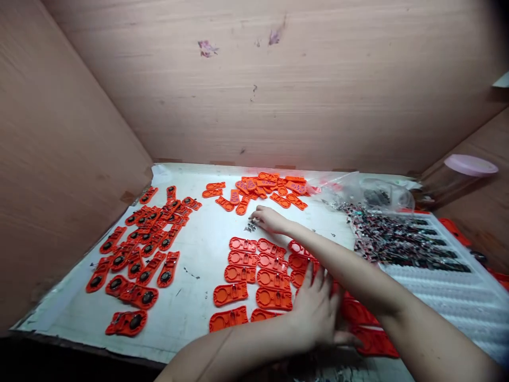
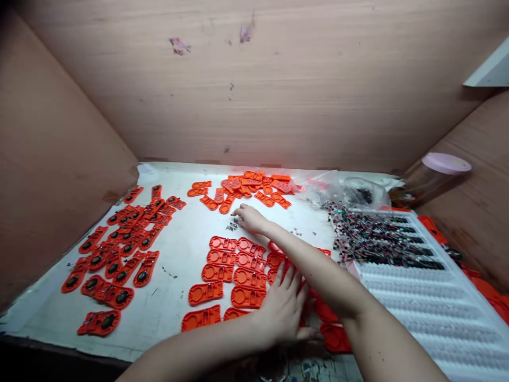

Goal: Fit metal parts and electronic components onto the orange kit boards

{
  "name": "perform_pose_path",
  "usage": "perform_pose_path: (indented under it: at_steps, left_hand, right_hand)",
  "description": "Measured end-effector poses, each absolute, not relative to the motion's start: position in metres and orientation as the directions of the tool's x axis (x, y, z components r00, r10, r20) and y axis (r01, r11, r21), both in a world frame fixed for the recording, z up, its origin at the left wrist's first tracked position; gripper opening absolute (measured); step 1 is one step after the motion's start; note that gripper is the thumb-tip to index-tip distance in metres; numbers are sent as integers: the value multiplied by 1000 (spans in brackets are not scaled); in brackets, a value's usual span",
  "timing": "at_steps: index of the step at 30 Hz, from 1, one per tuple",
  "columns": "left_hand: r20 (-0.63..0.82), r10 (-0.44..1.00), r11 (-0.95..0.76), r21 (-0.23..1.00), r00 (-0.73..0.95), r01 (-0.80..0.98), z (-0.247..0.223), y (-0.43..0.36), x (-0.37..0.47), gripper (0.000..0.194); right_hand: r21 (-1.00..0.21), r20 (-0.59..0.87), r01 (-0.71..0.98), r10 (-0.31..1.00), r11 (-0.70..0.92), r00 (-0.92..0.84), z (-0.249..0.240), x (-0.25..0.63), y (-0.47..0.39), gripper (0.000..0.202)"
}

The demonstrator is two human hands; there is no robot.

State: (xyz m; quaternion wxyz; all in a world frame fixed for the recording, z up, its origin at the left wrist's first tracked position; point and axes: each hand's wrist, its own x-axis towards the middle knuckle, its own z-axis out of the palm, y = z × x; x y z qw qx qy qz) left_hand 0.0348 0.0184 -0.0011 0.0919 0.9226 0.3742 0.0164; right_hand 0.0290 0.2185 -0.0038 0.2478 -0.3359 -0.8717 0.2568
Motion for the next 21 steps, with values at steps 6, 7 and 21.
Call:
perform_pose_path:
  at_steps: [6, 7, 21]
  left_hand:
    - [-2, 577, -809, 133, 817, 572, -11, 29, 60, 84]
    - [-25, 584, -801, 141, 811, 582, -13, 31, 62, 84]
    - [225, 968, -110, -14, 110, 994, 24, -24, -128, 73]
  right_hand:
    - [-593, 237, 446, 675, 670, -699, -9, 24, 225, 11]
    - [-601, 236, 452, 687, 659, -687, -10, 26, 224, 10]
    - [-858, 141, 380, 870, 346, -473, -24, 61, 223, 16]
